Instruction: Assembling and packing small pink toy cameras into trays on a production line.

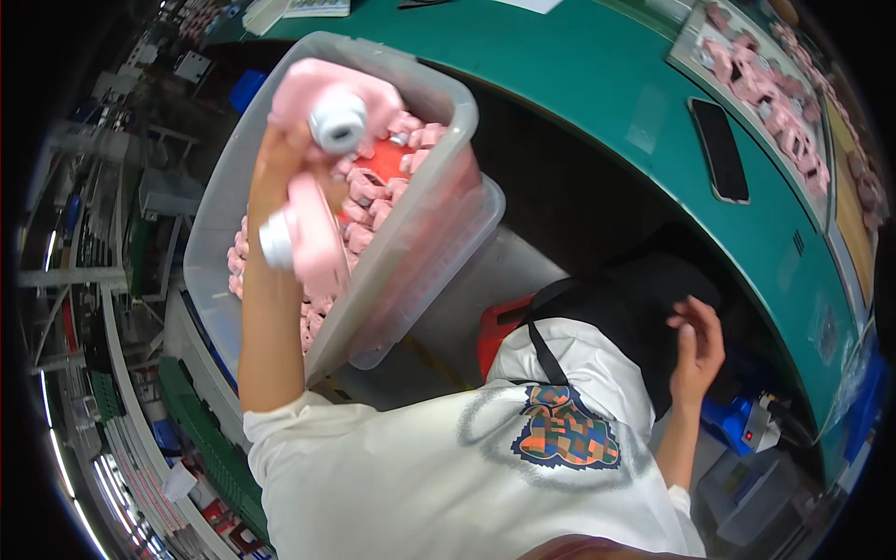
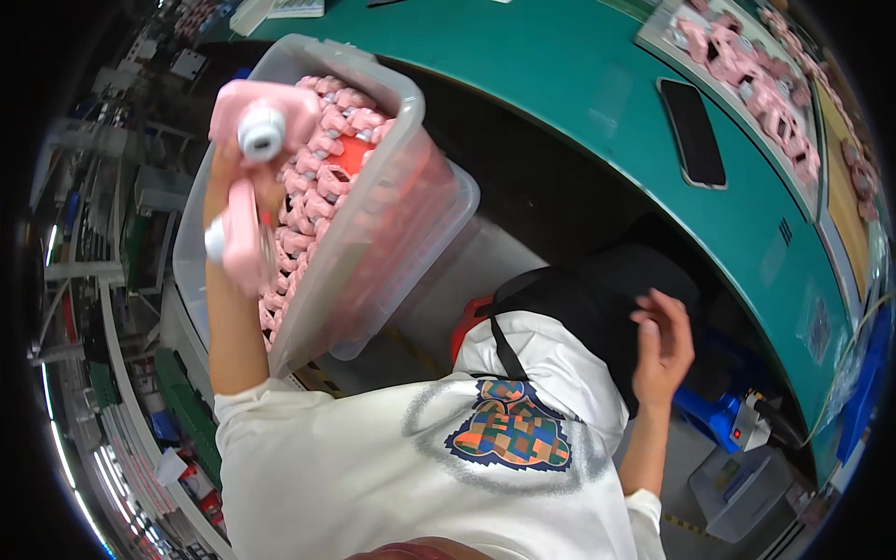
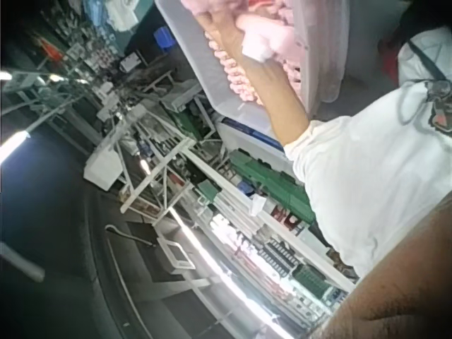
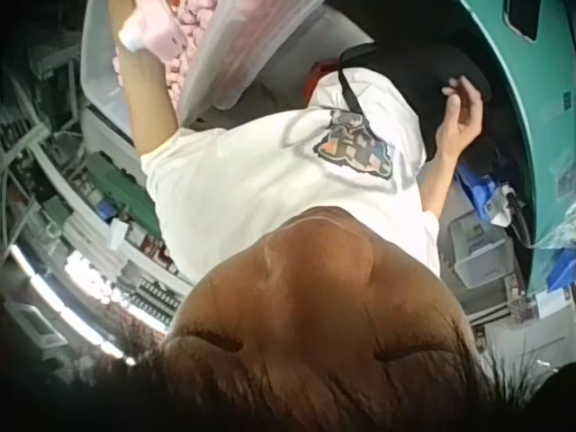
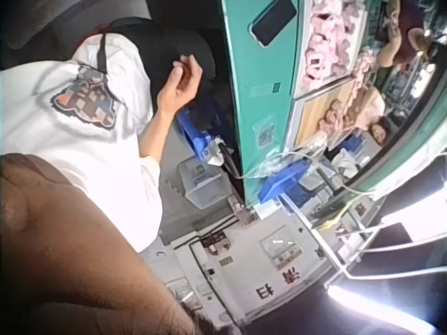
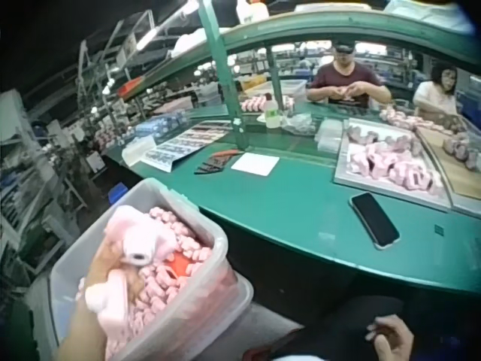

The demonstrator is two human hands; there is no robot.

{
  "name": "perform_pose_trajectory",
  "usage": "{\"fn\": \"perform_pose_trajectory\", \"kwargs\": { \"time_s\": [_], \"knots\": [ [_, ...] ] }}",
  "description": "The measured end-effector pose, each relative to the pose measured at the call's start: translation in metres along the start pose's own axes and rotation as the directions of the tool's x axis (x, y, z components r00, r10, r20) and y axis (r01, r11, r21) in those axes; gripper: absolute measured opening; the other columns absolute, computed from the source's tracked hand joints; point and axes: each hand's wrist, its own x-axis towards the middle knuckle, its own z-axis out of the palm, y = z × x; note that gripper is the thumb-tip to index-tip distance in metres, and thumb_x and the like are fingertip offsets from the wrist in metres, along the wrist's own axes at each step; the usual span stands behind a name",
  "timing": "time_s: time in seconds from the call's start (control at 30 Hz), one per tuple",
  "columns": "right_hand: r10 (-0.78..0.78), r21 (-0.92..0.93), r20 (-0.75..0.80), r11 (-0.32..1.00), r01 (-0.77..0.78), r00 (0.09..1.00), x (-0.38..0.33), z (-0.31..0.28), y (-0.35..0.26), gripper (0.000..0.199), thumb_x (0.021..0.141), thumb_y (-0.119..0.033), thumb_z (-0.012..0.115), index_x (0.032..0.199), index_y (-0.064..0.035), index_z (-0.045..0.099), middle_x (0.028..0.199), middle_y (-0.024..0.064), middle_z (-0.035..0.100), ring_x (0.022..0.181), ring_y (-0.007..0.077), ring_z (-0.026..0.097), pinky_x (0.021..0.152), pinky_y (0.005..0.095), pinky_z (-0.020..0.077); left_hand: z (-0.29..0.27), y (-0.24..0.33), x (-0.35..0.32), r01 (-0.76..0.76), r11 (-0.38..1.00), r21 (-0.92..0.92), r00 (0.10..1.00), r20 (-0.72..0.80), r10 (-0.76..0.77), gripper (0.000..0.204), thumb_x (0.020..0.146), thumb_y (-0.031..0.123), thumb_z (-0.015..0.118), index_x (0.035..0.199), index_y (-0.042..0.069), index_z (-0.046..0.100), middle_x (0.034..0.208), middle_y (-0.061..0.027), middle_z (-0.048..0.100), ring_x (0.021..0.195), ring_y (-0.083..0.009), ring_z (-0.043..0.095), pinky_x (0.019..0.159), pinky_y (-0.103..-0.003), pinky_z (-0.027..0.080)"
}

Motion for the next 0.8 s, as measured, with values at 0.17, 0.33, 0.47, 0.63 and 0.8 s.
{"fn": "perform_pose_trajectory", "kwargs": {
  "time_s": [0.17, 0.33, 0.47, 0.63, 0.8],
  "knots": [
    [0.121, 0.507, 0.457, 0.778, -0.370, 0.881, 0.003, 0.043, -0.032, 0.054, 0.104, -0.039, 0.051, 0.138, 0.0026, 0.052, 0.101, 0.0172, 0.069, 0.068, 0.0169, 0.060, 0.066, 0.0265, 0.0503, 0.114, -0.041, -0.082, 0.317, 0.939, 0.135, 0.903, 0.258, -0.343, 0.048, 0.084, -0.010, 0.068, 0.128, 0.005, 0.056, 0.127, -0.0146, 0.064, 0.110, -0.0218, 0.064, 0.093, -0.035, 0.054],
    [0.172, 0.642, 0.713, 0.229, -0.732, 0.680, -0.007, 0.018, -0.021, 0.059, 0.104, -0.048, 0.045, 0.143, -0.0037, 0.048, 0.096, 0.0164, 0.069, 0.068, 0.0188, 0.063, 0.061, 0.0241, 0.0497, 0.170, -0.132, -0.132, -0.033, 0.937, 0.346, 0.764, 0.614, -0.200, 0.047, 0.077, -0.009, 0.072, 0.121, 0.004, 0.063, 0.136, -0.0181, 0.059, 0.118, -0.0284, 0.060, 0.093, -0.035, 0.053],
    [0.296, 0.652, 0.670, 0.204, -0.730, 0.681, -0.032, -0.022, -0.011, 0.053, 0.099, -0.032, 0.055, 0.143, -0.0036, 0.048, 0.112, 0.0164, 0.066, 0.084, 0.0205, 0.066, 0.069, 0.0245, 0.0508, 0.213, -0.168, -0.146, -0.396, 0.852, 0.342, 0.537, 0.839, -0.087, 0.045, 0.072, -0.007, 0.075, 0.115, 0.004, 0.066, 0.139, -0.0190, 0.058, 0.117, -0.0319, 0.061, 0.083, -0.031, 0.054],
    [0.445, 0.719, 0.473, 0.304, -0.625, 0.760, -0.074, -0.061, 0.011, 0.056, 0.091, -0.014, 0.060, 0.143, -0.0020, 0.047, 0.122, 0.0158, 0.062, 0.099, 0.0218, 0.064, 0.081, 0.0281, 0.0509, 0.247, -0.191, -0.166, -0.292, 0.919, 0.265, 0.462, 0.880, -0.107, 0.046, 0.072, -0.004, 0.077, 0.116, 0.004, 0.067, 0.136, -0.0194, 0.059, 0.113, -0.0334, 0.061, 0.065, -0.022, 0.050],
    [0.542, 0.879, 0.059, 0.370, -0.301, 0.838, -0.124, -0.107, 0.084, 0.052, 0.087, -0.007, 0.060, 0.138, -0.0018, 0.049, 0.120, 0.0151, 0.062, 0.103, 0.0240, 0.062, 0.091, 0.0360, 0.0503, 0.235, -0.186, -0.164, 0.263, 0.630, 0.731, 0.258, 0.576, -0.776, 0.042, 0.077, -0.002, 0.075, 0.118, 0.000, 0.064, 0.120, -0.0195, 0.068, 0.092, -0.0247, 0.064, 0.070, -0.025, 0.051]
  ]
}}
